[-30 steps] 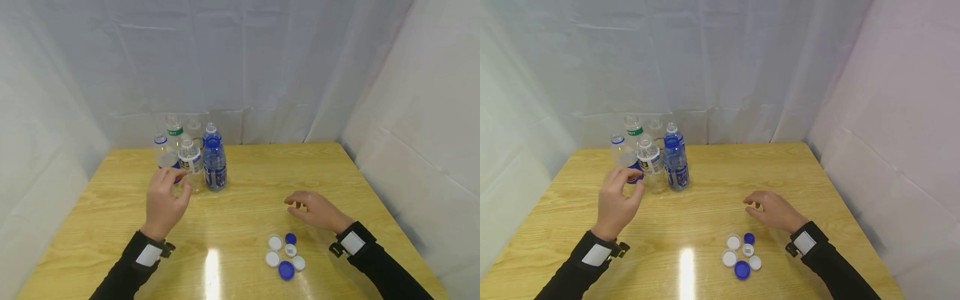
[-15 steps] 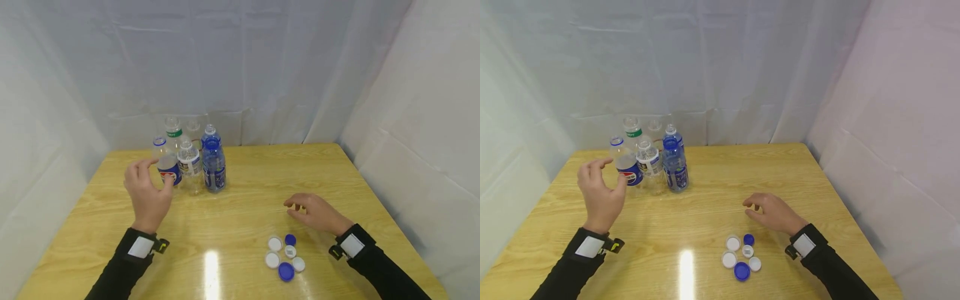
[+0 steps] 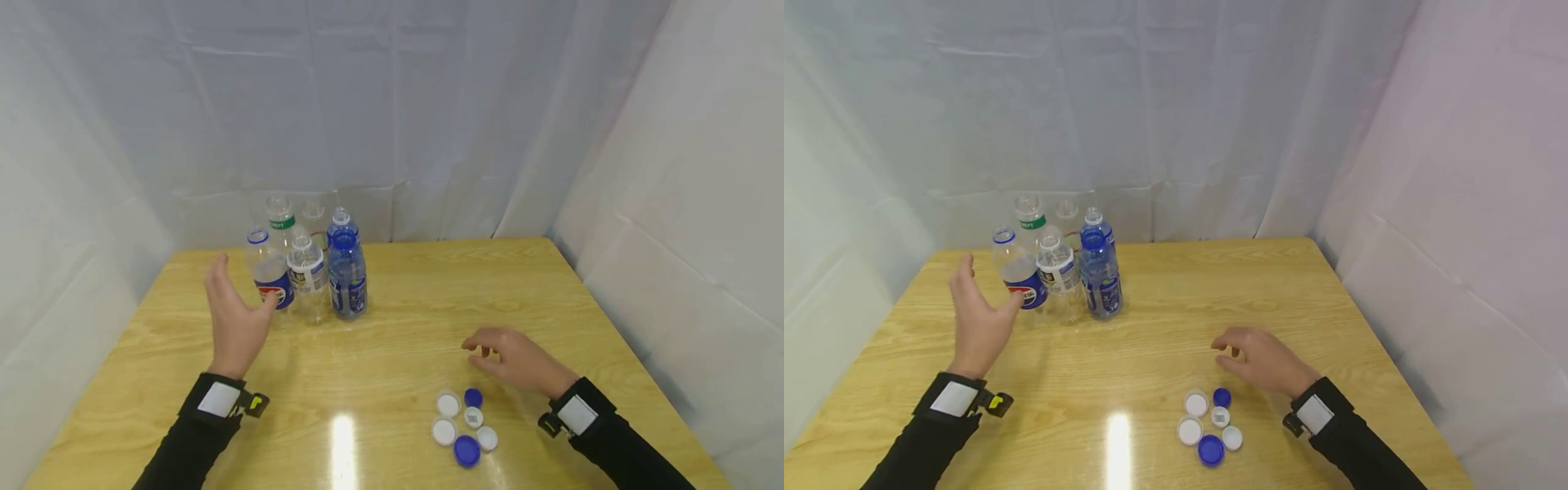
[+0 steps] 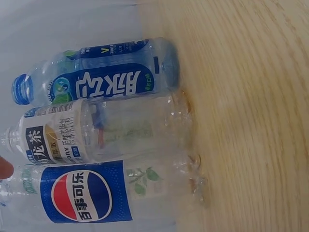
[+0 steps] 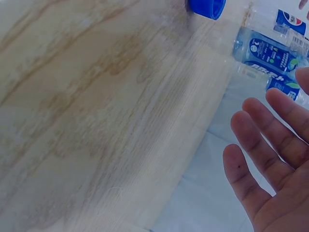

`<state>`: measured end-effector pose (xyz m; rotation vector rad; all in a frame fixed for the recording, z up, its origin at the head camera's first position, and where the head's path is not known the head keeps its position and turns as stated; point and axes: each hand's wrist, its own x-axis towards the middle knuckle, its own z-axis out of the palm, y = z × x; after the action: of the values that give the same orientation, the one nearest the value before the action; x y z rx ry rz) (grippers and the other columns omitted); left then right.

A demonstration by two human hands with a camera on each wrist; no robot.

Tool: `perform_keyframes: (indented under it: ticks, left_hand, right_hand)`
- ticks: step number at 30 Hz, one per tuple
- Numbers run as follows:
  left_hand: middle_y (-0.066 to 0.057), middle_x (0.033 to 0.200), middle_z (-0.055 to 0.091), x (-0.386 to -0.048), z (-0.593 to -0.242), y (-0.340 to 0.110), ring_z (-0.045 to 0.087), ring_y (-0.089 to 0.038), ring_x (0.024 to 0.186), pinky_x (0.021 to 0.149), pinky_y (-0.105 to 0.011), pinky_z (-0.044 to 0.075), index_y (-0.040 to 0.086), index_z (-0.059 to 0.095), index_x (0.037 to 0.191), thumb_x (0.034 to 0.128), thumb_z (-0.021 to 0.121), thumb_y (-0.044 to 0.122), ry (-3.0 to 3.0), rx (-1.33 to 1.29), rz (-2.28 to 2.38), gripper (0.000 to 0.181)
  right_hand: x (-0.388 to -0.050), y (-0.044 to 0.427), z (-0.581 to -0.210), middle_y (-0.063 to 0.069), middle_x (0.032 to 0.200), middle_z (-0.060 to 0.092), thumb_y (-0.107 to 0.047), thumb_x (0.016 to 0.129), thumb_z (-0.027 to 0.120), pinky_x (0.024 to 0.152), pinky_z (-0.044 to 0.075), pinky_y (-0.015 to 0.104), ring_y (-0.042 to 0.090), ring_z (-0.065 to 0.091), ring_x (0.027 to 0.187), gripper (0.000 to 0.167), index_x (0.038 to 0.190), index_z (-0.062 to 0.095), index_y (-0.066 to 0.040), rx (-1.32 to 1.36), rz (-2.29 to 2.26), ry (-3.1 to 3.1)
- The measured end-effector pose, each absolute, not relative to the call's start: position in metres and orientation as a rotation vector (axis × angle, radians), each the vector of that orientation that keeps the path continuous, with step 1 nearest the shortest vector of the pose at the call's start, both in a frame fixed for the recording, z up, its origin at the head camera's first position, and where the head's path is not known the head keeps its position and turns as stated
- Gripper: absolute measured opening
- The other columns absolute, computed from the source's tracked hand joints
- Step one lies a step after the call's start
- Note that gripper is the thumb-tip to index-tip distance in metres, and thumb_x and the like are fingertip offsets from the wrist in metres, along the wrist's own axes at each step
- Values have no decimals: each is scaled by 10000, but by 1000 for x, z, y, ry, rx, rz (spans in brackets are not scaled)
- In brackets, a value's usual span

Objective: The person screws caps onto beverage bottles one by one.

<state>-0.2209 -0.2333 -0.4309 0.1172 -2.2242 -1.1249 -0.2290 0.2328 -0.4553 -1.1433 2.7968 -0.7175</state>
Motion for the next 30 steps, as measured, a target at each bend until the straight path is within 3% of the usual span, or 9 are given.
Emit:
perform_keyframes:
  ticks: [10,19,30]
  left_hand:
    - [-146,1681,99,-229,-441,-236,182,-384,1525,1202,-605,227,198,-35,1627,923,696,205,-2348,219,-1238,1015]
    - [-201,1613,288,-238,-445,-237,296,-388,1481,1149,-611,320,229,-77,1621,925,689,205,-2388,258,-1300,1035]
    - [-231,1544,392,-242,-447,-234,410,-399,1401,1114,-586,373,179,-11,1624,944,670,216,-2411,292,-1312,963]
  right_hand:
    - [-218,236,-459,-32,1129,716,-270,1003,622,730,544,258,22,591,877,250,1199,720,-150,-1114,-673,2777]
    - [-214,238,-461,-76,1140,698,-296,988,638,723,526,223,-5,576,871,271,1225,713,-188,-1098,-622,2770]
    - [-211,237,-462,-72,1129,702,-288,964,662,733,542,226,-10,594,867,268,1208,715,-190,-1071,-599,2748]
